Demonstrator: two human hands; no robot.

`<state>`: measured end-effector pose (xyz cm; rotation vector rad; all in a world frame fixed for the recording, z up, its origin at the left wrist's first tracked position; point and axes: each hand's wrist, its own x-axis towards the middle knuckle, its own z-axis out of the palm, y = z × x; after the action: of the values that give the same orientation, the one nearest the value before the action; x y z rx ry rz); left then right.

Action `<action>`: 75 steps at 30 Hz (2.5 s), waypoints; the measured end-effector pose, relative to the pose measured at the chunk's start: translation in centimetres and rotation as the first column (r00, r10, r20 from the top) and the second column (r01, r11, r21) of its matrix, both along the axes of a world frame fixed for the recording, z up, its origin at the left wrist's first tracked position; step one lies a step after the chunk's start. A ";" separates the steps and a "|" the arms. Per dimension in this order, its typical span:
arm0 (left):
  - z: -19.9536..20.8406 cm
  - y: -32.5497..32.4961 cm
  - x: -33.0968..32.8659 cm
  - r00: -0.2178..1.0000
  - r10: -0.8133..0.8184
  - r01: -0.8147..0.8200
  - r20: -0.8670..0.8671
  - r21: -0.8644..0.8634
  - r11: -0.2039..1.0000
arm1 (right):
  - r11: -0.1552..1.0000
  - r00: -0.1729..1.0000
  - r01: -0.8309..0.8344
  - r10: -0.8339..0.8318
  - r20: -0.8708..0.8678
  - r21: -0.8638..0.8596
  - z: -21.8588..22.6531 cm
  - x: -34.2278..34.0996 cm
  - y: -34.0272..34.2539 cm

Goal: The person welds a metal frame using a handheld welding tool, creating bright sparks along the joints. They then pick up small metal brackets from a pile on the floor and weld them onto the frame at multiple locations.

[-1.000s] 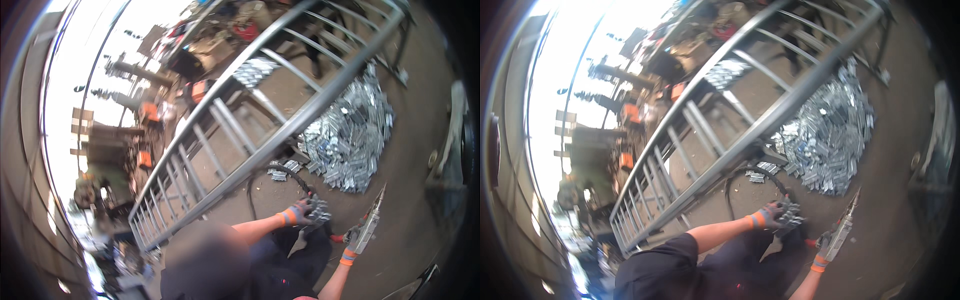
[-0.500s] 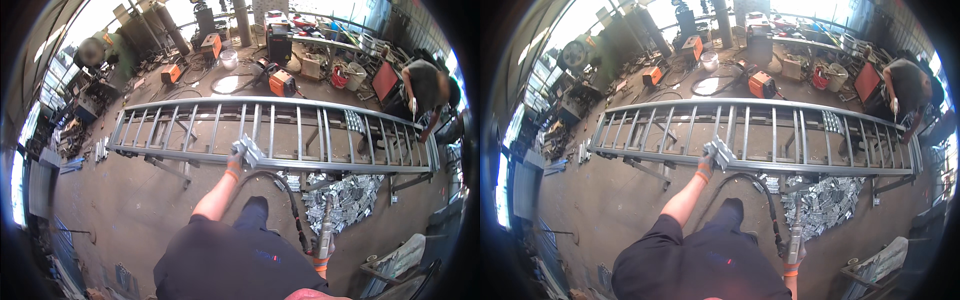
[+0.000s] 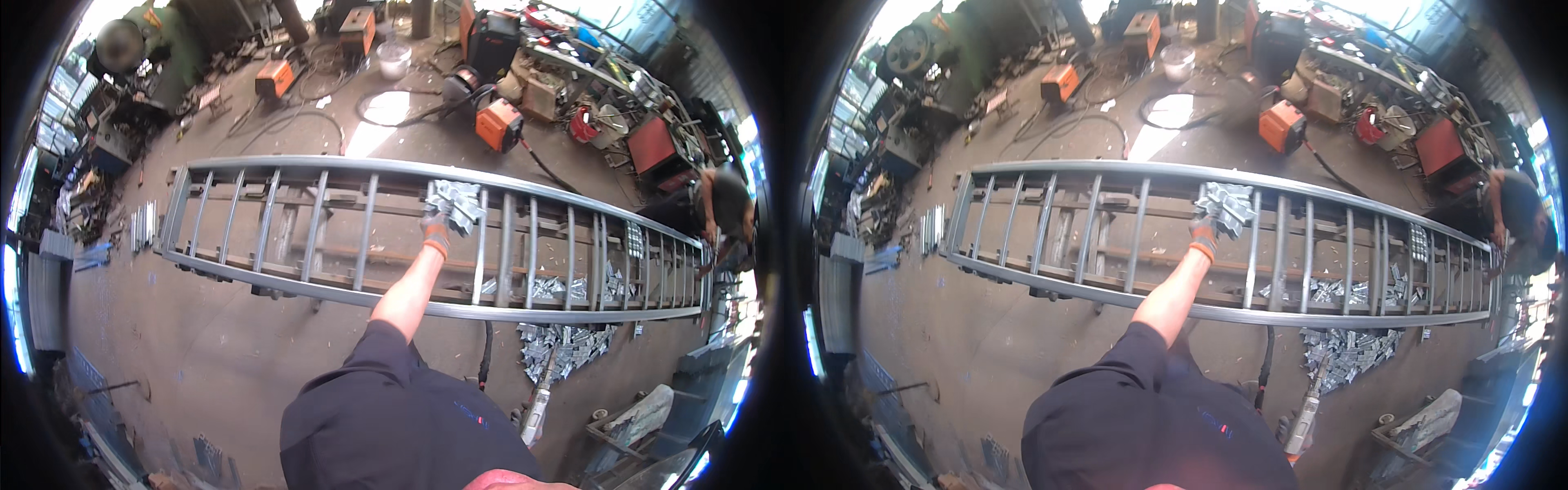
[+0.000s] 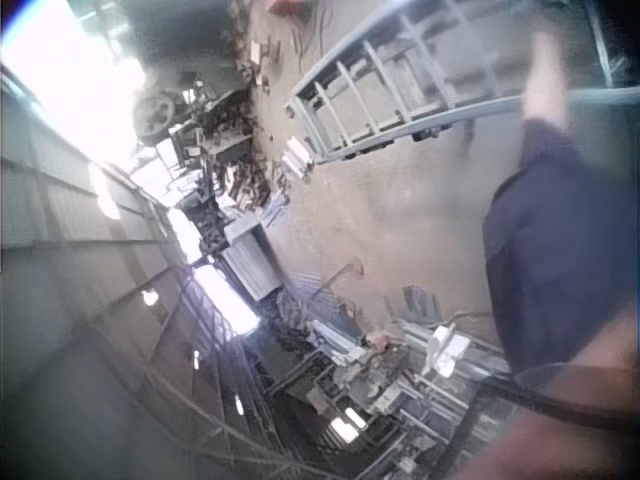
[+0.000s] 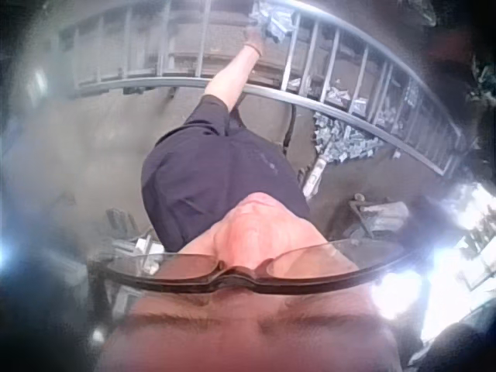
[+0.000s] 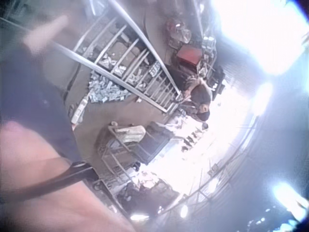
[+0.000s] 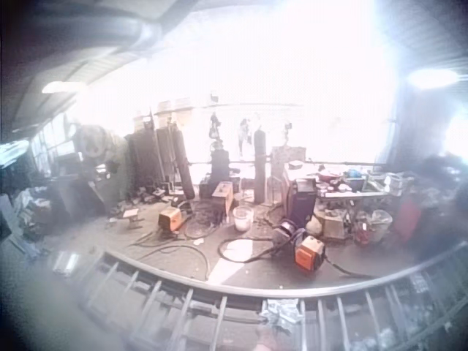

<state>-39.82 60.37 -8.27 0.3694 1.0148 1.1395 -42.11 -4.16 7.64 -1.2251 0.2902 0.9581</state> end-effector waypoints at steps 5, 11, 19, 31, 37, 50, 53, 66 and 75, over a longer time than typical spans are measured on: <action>2.4 3.0 -15.7 0.986 0.052 -0.015 0.156 -0.230 0.973 | 0.985 0.975 -0.054 0.087 -0.203 0.163 0.6 -5.2 8.5; 4.2 15.4 -27.2 0.996 -0.055 0.061 0.068 -0.089 0.994 | 0.993 0.994 0.108 -0.109 -0.020 -0.046 3.5 -13.6 20.0; 5.0 20.0 -40.6 0.979 -0.075 0.088 0.187 -0.060 0.994 | 0.965 0.966 0.258 -0.259 -0.017 -0.035 6.4 -23.7 26.5; -6.7 39.2 -57.5 0.847 -0.131 0.064 -0.515 -0.147 0.987 | 0.929 0.906 0.333 -0.266 0.330 -0.163 8.5 -51.0 28.4; -2.0 30.9 -60.4 0.854 -0.457 0.398 -0.248 -0.253 0.882 | 0.892 0.732 0.257 0.072 0.677 -0.372 7.5 -62.4 32.0; 6.9 29.3 -81.2 0.693 -0.498 0.643 0.521 -0.135 0.754 | 0.851 0.092 0.165 0.490 0.867 -0.498 16.2 -82.1 52.0; 6.5 32.5 -87.7 0.617 -0.693 0.737 0.372 0.033 0.675 | 0.836 0.102 0.051 0.541 0.835 -0.547 19.2 -88.1 58.3; 1.3 38.2 -99.8 0.591 -0.787 0.786 0.175 0.096 0.611 | 0.974 0.387 -0.056 0.223 0.895 -0.219 30.9 -100.5 67.0; 1.2 38.6 -101.5 0.697 -0.713 0.717 0.076 -0.051 0.695 | 0.787 0.534 0.208 0.406 0.742 -0.580 37.3 -99.4 63.3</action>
<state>-141.37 98.97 -7.04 0.6079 0.7486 0.3851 -141.51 59.15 44.93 -2.2129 -0.3139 0.2198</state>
